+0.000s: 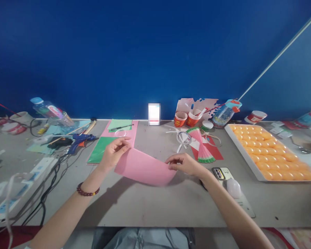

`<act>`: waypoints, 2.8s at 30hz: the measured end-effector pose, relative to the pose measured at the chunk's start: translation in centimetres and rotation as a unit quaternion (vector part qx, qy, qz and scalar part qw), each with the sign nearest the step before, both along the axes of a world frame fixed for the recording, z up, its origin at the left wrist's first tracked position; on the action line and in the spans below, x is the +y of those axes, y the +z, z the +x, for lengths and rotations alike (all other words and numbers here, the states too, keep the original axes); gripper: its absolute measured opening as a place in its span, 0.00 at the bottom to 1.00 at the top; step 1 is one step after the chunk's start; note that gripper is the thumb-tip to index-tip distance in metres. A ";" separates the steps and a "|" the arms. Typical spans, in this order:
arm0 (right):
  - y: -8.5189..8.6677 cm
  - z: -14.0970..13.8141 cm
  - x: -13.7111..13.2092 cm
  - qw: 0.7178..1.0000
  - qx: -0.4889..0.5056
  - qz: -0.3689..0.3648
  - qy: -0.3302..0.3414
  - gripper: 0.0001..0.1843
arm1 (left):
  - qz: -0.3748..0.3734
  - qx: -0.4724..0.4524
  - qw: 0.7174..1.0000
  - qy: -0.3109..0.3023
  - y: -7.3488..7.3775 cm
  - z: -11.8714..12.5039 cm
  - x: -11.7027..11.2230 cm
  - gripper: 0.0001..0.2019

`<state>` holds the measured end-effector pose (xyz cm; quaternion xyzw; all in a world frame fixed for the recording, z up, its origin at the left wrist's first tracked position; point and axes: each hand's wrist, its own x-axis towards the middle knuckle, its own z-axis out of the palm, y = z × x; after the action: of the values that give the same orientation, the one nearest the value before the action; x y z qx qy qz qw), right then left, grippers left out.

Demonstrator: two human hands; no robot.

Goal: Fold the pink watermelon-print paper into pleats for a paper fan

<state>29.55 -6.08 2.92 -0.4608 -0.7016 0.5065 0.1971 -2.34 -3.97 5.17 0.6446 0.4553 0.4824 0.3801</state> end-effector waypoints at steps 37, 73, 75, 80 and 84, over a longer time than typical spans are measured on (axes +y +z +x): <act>-3.9 -5.5 -1.2 0.828 0.355 -0.247 -0.357 0.13 | 0.355 0.496 0.791 -0.051 -5.5 6.5 -4.9 0.08; -5.6 -1.9 -2.8 0.857 -0.264 0.443 -0.015 0.09 | 0.264 0.506 0.812 -0.124 -8.4 4.2 -3.0 0.09; -5.4 -1.6 -2.9 0.879 -0.245 0.409 -0.012 0.11 | 0.253 0.497 0.821 -0.120 -8.3 4.1 -2.8 0.09; -5.3 -0.8 -2.5 0.914 -0.184 0.361 -0.020 0.09 | 0.245 0.473 0.839 -0.111 -8.3 3.9 -2.8 0.09; -5.5 -0.5 -2.0 0.915 -0.187 0.357 -0.023 0.09 | 0.226 0.460 0.852 -0.106 -8.1 4.2 -2.8 0.08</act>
<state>29.07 -8.11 -2.54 -0.4626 -0.8488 0.1221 0.2251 1.81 -6.76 -2.95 0.9054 0.3852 0.1773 0.0205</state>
